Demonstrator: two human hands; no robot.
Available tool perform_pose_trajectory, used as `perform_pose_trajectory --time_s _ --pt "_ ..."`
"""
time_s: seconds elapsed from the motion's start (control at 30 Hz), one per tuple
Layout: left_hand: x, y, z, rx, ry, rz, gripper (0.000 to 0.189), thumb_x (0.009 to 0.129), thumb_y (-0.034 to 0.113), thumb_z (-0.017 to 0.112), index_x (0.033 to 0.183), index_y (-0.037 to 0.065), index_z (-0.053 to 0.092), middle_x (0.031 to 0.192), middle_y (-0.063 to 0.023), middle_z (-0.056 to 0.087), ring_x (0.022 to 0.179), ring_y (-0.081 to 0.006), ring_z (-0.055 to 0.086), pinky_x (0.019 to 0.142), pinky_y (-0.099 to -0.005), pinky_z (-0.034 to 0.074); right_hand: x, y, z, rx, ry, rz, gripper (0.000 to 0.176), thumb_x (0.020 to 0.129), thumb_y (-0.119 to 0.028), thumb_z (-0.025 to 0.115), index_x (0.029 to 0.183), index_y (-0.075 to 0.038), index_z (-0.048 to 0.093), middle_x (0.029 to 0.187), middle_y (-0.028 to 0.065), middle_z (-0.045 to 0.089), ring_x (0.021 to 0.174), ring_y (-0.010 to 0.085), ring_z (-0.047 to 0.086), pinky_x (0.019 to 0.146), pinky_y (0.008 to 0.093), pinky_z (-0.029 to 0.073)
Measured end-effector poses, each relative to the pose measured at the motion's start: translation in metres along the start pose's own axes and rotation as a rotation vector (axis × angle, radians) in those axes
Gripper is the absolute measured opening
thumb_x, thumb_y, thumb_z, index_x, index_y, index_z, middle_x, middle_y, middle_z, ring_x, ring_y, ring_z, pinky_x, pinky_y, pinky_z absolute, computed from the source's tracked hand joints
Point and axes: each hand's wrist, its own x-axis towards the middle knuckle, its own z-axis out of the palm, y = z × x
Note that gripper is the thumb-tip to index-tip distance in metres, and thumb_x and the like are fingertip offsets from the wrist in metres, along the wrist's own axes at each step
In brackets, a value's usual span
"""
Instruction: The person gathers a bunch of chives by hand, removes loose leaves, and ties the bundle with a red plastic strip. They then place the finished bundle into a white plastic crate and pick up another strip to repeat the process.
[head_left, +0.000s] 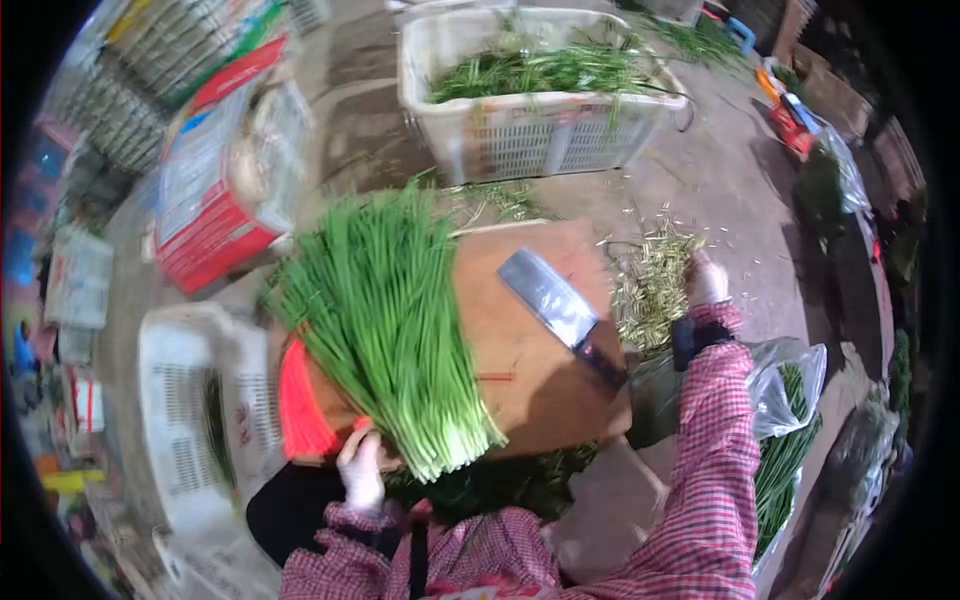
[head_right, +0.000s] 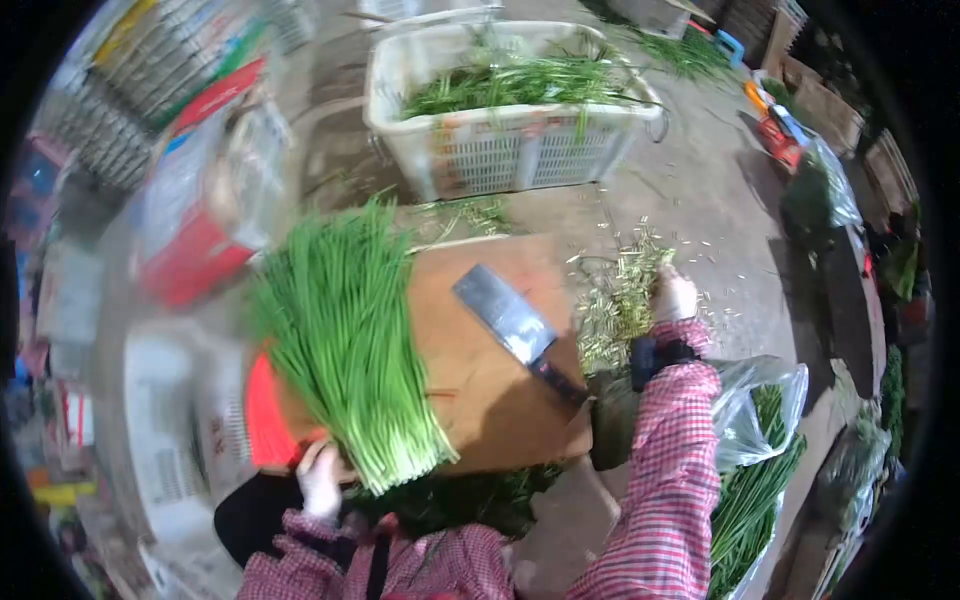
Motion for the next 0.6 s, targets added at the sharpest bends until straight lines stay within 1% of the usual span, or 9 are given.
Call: perform_pose_trajectory --time_s 0.03,0.07,0.2,0.27,0.33,0.4,0.5,0.57,0.6 --pt "0.007 -0.003 0.003 -0.029 -0.046 0.019 0.031 0.087 0.014 0.061 0.114 0.0 0.058 0.076 -0.0021 0.055 0.059 -0.013 0.054 0.052 -0.027 0.052 -0.013 -0.064 -0.01 0.738 0.199 0.329 0.014 0.087 -0.026 0.066 0.084 -0.014 0.059 0.061 -0.0033 0.051 0.05 0.008 0.046 0.038 0.0233 0.03" --pt "0.007 -0.004 0.0 -0.058 -0.108 0.042 0.035 0.086 0.014 0.062 0.117 0.0 0.057 0.081 -0.003 0.056 0.062 -0.0134 0.055 0.054 -0.0275 0.054 -0.035 -0.097 -0.044 0.573 0.095 0.226 0.012 0.087 -0.024 0.066 0.091 -0.013 0.063 0.071 -0.0041 0.055 0.053 0.0058 0.047 0.041 0.0195 0.032" --pt "0.023 -0.024 -0.004 -0.159 -0.221 0.079 0.042 0.084 0.011 0.063 0.124 -0.001 0.053 0.098 -0.0066 0.058 0.077 -0.0147 0.058 0.058 -0.0287 0.055 -0.166 -0.209 -0.144 0.655 0.39 0.003 0.015 0.088 -0.026 0.065 0.089 -0.011 0.062 0.063 -0.0068 0.049 0.047 0.0028 0.039 0.04 0.0186 0.026" --pt "0.013 -0.008 -0.001 -0.213 -0.342 0.017 0.049 0.085 0.006 0.06 0.131 -0.002 0.044 0.106 -0.0084 0.058 0.081 -0.0188 0.062 0.063 -0.0297 0.056 -0.219 -0.179 -0.214 0.549 0.384 -0.176 0.017 0.088 -0.027 0.065 0.091 -0.01 0.063 0.06 -0.007 0.047 0.043 0.0028 0.036 0.038 0.0194 0.023" --pt "0.013 -0.01 0.004 -0.265 -0.284 0.001 0.045 0.085 0.007 0.059 0.127 0.001 0.047 0.097 -0.007 0.058 0.081 -0.0194 0.061 0.066 -0.0339 0.053 -0.3 -0.2 -0.23 0.347 0.693 -0.046 0.016 0.089 -0.026 0.064 0.093 -0.01 0.063 0.057 -0.0066 0.045 0.04 0.0032 0.033 0.037 0.0198 0.022" --pt "0.022 -0.016 0.006 -0.315 -0.275 0.037 0.031 0.085 0.011 0.06 0.114 0.005 0.054 0.092 -0.0032 0.056 0.076 -0.0176 0.059 0.067 -0.0349 0.053 -0.356 -0.129 -0.273 0.22 0.677 0.033 0.015 0.088 -0.024 0.064 0.094 -0.01 0.063 0.056 -0.0067 0.043 0.039 0.003 0.032 0.037 0.02 0.023" --pt "0.02 -0.002 0.014 -0.189 -0.343 0.003 0.026 0.086 0.016 0.062 0.109 0.007 0.058 0.092 -0.0016 0.057 0.075 -0.0145 0.057 0.066 -0.0314 0.052 -0.422 -0.052 -0.272 0.143 0.724 0.207 0.011 0.087 -0.019 0.064 0.092 -0.009 0.063 0.061 -0.0049 0.049 0.04 0.0043 0.035 0.037 0.021 0.025" --pt "0.038 -0.009 0.021 -0.025 -0.395 0.146 0.057 0.083 0.024 0.069 0.127 -0.004 0.048 0.113 -0.01 0.058 0.09 -0.0169 0.056 0.079 -0.0282 0.045 -0.45 0.06 -0.29 -0.144 0.616 0.309 0.012 0.086 -0.016 0.065 0.094 -0.007 0.063 0.065 -0.0026 0.054 0.046 0.0078 0.042 0.041 0.0235 0.033" --pt "0.023 0.0 0.031 -0.058 -0.316 0.213 0.048 0.084 0.025 0.067 0.119 -0.004 0.053 0.107 -0.0077 0.061 0.089 -0.0152 0.054 0.085 -0.0283 0.041 -0.459 0.106 -0.298 -0.339 0.527 0.318 0.016 0.085 -0.016 0.065 0.096 -0.005 0.062 0.068 -0.0006 0.057 0.05 0.0106 0.047 0.045 0.0254 0.039"
